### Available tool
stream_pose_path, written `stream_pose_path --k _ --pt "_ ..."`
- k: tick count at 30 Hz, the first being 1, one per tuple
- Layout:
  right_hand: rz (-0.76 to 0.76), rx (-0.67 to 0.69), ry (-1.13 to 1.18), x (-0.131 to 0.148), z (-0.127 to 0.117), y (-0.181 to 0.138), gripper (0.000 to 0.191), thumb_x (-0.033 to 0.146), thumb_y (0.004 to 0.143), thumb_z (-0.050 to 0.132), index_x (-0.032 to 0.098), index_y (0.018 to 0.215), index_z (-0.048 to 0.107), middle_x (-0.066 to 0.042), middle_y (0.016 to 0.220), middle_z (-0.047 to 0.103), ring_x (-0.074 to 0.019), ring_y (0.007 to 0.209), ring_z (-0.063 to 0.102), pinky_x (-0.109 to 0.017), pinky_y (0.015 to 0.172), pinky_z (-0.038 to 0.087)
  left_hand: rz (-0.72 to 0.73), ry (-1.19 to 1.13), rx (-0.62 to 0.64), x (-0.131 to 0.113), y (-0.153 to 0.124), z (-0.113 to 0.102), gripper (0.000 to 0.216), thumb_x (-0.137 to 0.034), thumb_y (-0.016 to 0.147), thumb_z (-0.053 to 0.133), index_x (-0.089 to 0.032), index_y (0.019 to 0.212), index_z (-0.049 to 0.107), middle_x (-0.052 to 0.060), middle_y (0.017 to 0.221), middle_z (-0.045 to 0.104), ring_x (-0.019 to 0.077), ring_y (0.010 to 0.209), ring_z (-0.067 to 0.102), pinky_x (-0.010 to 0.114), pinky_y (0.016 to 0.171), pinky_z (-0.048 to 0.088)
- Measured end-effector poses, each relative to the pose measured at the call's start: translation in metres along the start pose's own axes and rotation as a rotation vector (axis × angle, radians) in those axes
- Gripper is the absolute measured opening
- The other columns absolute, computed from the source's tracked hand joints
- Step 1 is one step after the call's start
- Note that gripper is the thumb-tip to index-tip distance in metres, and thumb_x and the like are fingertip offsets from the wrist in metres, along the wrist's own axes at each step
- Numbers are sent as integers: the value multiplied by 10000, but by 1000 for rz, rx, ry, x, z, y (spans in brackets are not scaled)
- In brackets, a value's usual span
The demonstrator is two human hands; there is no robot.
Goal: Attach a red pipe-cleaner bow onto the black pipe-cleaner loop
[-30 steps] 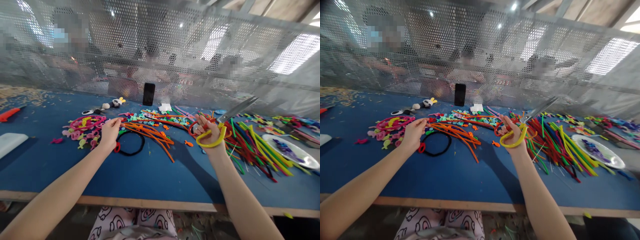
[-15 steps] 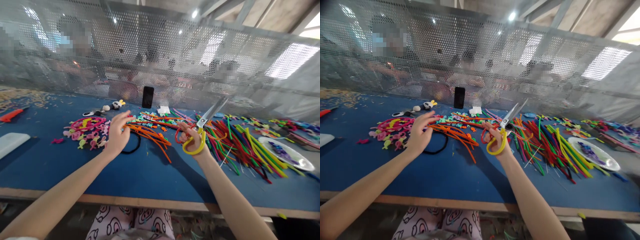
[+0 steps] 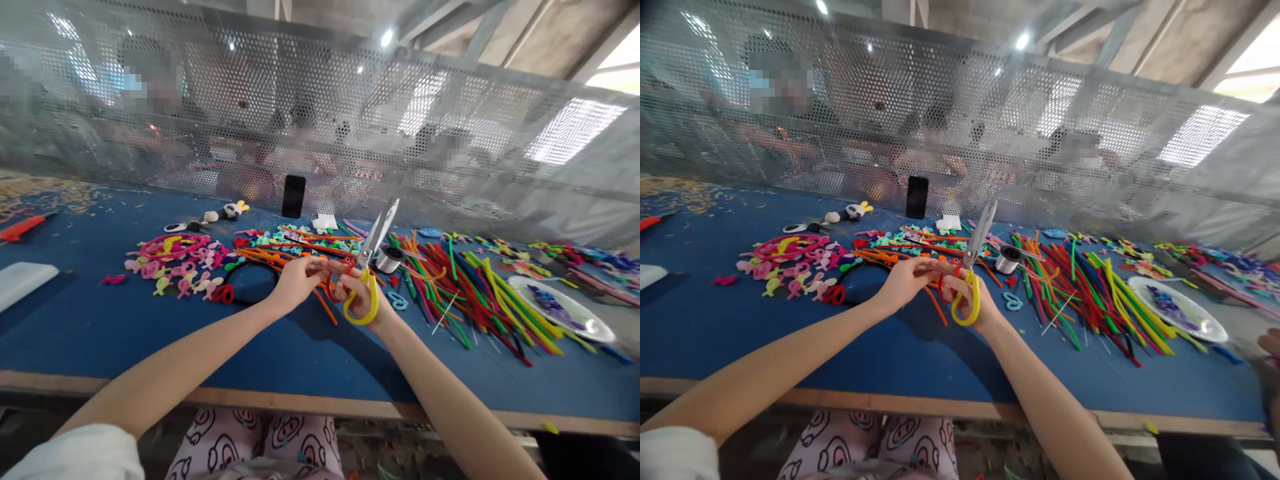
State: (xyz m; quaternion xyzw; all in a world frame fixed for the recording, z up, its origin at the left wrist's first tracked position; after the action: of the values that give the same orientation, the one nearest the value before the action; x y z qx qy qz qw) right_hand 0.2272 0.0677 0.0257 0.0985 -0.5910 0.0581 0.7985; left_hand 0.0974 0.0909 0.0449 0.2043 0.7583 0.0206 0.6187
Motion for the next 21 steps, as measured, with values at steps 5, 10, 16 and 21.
stream_pose_path --k 5,10,16,21 --pt "7 -6 9 -2 -5 2 333 326 763 763 191 1067 754 -5 642 645 -102 536 465 -262 547 402 -38 -67 17 10 -3 8 302 -358 837 708 -126 1029 736 124 1004 785 258 931 742 357 863 560" --pt "32 1 -9 -2 0 1 342 309 756 759 188 1076 745 -13 669 659 -101 544 465 -265 552 395 -85 -111 40 17 -8 16 251 -358 839 685 -131 899 771 98 918 795 255 893 741 342 840 553" --pt "67 17 -173 5 -3 -2 385 437 801 735 148 1055 714 7 552 585 -124 519 516 -261 520 396 -77 -79 6 21 -10 8 167 -268 827 670 -148 878 774 68 874 795 229 855 742 323 810 553" --pt "77 30 -411 35 -26 -11 556 726 857 520 182 877 631 21 484 536 -128 361 466 -256 378 323 -98 -47 -49 17 -8 -7 195 -313 842 681 -146 882 776 75 856 793 221 822 743 329 806 559"
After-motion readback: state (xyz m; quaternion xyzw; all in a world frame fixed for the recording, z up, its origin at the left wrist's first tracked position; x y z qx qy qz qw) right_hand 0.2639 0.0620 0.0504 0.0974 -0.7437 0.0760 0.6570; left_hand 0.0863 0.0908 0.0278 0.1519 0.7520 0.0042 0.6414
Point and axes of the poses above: each hand's wrist, its own y-axis towards the middle knuckle, its own z-axis out of the palm, x = y × z, the point moved 10 cm from there along y, towards the middle knuckle
